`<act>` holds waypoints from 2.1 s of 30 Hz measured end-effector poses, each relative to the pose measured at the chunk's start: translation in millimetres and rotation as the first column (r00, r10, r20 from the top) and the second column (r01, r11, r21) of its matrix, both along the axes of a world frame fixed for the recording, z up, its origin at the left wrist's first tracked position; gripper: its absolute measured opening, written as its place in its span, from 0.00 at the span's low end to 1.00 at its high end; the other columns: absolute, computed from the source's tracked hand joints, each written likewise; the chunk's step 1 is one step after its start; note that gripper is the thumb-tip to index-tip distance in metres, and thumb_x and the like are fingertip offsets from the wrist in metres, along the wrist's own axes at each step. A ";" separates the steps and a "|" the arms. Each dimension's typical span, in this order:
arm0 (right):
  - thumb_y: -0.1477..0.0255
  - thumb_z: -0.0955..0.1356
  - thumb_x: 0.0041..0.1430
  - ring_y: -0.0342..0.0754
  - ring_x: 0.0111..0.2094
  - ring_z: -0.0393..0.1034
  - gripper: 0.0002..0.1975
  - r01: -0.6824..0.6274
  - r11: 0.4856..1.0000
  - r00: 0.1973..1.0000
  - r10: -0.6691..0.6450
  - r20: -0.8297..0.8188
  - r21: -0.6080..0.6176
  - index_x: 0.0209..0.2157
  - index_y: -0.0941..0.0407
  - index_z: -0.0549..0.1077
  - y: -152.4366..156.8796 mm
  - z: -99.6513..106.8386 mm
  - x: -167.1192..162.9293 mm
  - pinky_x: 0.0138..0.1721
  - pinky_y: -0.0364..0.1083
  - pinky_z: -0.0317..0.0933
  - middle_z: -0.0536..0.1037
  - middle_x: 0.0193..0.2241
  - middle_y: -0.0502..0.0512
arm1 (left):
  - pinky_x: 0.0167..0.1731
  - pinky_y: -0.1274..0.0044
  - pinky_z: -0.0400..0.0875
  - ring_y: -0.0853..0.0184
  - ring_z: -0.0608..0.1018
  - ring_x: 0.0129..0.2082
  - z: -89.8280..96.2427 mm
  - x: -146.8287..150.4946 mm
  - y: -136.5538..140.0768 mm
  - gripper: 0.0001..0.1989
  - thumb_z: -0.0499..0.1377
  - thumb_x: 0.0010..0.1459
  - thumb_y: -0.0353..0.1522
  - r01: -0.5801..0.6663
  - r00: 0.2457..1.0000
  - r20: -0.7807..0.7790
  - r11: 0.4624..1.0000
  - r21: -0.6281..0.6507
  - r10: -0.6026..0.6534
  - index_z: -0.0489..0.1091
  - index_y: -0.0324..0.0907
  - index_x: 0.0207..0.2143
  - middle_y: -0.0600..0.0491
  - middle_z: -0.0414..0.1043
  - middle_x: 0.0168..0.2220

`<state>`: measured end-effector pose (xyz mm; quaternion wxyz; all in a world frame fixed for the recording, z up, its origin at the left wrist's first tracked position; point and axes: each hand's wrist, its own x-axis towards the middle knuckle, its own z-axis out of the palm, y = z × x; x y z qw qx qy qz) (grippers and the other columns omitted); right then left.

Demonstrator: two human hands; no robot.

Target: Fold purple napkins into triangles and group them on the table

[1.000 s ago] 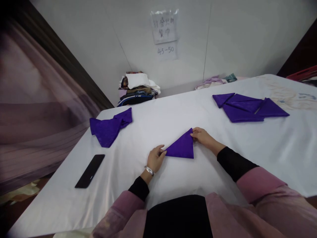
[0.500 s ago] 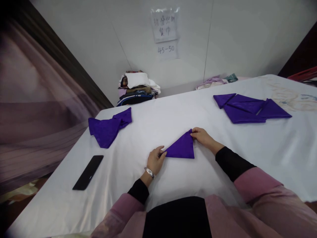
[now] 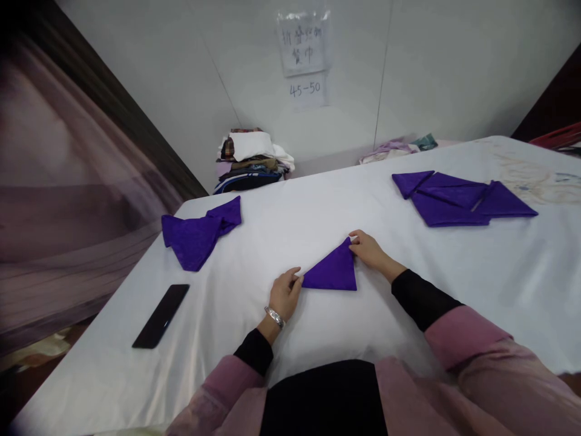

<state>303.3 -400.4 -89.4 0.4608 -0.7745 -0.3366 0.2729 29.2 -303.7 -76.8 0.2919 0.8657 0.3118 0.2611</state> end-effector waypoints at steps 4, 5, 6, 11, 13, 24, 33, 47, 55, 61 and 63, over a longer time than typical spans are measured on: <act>0.78 0.64 0.47 0.46 0.29 0.69 0.17 -0.010 0.997 0.989 0.020 0.148 -0.071 0.42 0.56 0.66 -0.1 3.2 -1.6 0.32 0.44 0.60 0.75 0.27 0.50 | 0.40 0.70 0.67 0.66 0.75 0.33 -0.8 -0.4 -0.8 0.12 0.56 0.57 0.30 -0.014 1.000 -0.004 1.000 -0.001 0.014 0.69 0.44 0.44 0.56 0.74 0.28; 0.78 0.64 0.48 0.46 0.30 0.69 0.17 -0.014 0.997 0.985 0.027 0.171 -0.076 0.42 0.55 0.66 -0.4 4.4 -2.5 0.33 0.45 0.60 0.76 0.28 0.50 | 0.40 0.70 0.67 0.66 0.74 0.33 -0.7 -0.6 -1.1 0.12 0.56 0.57 0.30 -0.016 1.000 -0.005 1.000 -0.003 0.016 0.69 0.44 0.44 0.56 0.74 0.29; 0.78 0.64 0.48 0.47 0.30 0.70 0.17 -0.018 0.997 0.982 0.032 0.186 -0.078 0.43 0.55 0.66 -0.9 5.5 -3.4 0.34 0.45 0.60 0.76 0.29 0.50 | 0.40 0.70 0.67 0.66 0.74 0.33 -0.6 -0.9 -1.3 0.12 0.56 0.56 0.30 -0.018 1.000 -0.005 1.000 -0.008 0.018 0.69 0.44 0.44 0.56 0.74 0.29; 0.77 0.63 0.50 0.47 0.33 0.70 0.18 -0.035 0.997 0.978 0.047 0.202 -0.063 0.45 0.55 0.66 -3.0 7.8 -6.3 0.36 0.45 0.61 0.76 0.32 0.51 | 0.38 0.71 0.67 0.66 0.74 0.32 -0.2 -1.4 -1.7 0.13 0.57 0.56 0.30 -0.022 1.000 0.003 0.999 -0.049 0.022 0.68 0.43 0.45 0.56 0.74 0.30; 0.77 0.63 0.51 0.47 0.34 0.70 0.18 -0.032 0.997 0.974 0.047 0.222 -0.071 0.45 0.55 0.65 -3.4 8.5 -7.7 0.36 0.45 0.61 0.76 0.32 0.51 | 0.38 0.70 0.67 0.66 0.74 0.32 0.1 -1.3 -1.8 0.14 0.57 0.55 0.29 -0.030 1.000 -0.009 0.998 -0.050 0.029 0.68 0.43 0.45 0.56 0.74 0.30; 0.76 0.63 0.53 0.46 0.34 0.70 0.17 -0.007 0.994 0.956 0.038 0.292 -0.106 0.47 0.55 0.66 -5.9 14.3 -14.4 0.36 0.44 0.60 0.76 0.35 0.52 | 0.38 0.70 0.67 0.66 0.73 0.31 0.2 -3.4 -1.1 0.15 0.57 0.54 0.28 -0.074 0.995 -0.069 0.997 0.029 0.076 0.67 0.42 0.46 0.56 0.73 0.28; 0.76 0.63 0.53 0.47 0.34 0.70 0.17 -0.021 0.993 0.950 0.055 0.309 -0.112 0.46 0.54 0.66 -4.1 11.5 -10.9 0.36 0.44 0.60 0.76 0.33 0.52 | 0.40 0.68 0.67 0.64 0.73 0.33 3.6 -8.6 0.0 0.18 0.55 0.50 0.22 -0.094 0.985 -0.141 0.994 0.064 0.102 0.68 0.42 0.45 0.55 0.73 0.30; 0.76 0.63 0.53 0.46 0.33 0.70 0.17 -0.054 0.995 0.971 0.072 0.227 -0.087 0.46 0.55 0.65 -2.1 10.3 -9.1 0.35 0.44 0.61 0.75 0.32 0.51 | 0.59 0.58 0.50 0.54 0.52 0.63 20.2 58.7 -20.6 0.30 0.49 0.60 0.47 0.398 0.850 -0.444 0.898 0.187 -0.284 0.55 0.41 0.60 0.44 0.48 0.64; 0.65 0.65 0.55 0.46 0.32 0.69 0.15 0.045 0.990 0.954 -0.002 0.300 -0.137 0.44 0.55 0.67 -4.9 17.7 -12.1 0.34 0.44 0.60 0.76 0.32 0.53 | 0.61 0.58 0.46 0.57 0.50 0.64 5.3 55.8 -22.4 0.31 0.41 0.62 0.49 0.402 0.823 -0.515 0.887 0.227 -0.242 0.51 0.41 0.62 0.45 0.46 0.65; 0.54 0.64 0.54 0.47 0.30 0.68 0.18 0.125 0.969 0.931 -0.040 0.362 -0.215 0.31 0.55 0.69 -3.3 31.1 -17.7 0.30 0.44 0.57 0.75 0.28 0.53 | 0.61 0.57 0.45 0.56 0.49 0.64 5.8 57.5 -22.9 0.31 0.41 0.62 0.48 0.402 0.820 -0.517 0.890 0.217 -0.245 0.50 0.41 0.62 0.45 0.43 0.66; 0.54 0.63 0.54 0.46 0.27 0.67 0.18 0.101 0.968 0.930 -0.011 0.367 -0.228 0.27 0.55 0.69 -0.1 33.2 -17.8 0.28 0.44 0.56 0.74 0.25 0.51 | 0.61 0.56 0.45 0.56 0.48 0.64 5.5 57.5 -23.1 0.31 0.41 0.62 0.48 0.403 0.821 -0.514 0.890 0.215 -0.247 0.50 0.41 0.62 0.45 0.43 0.66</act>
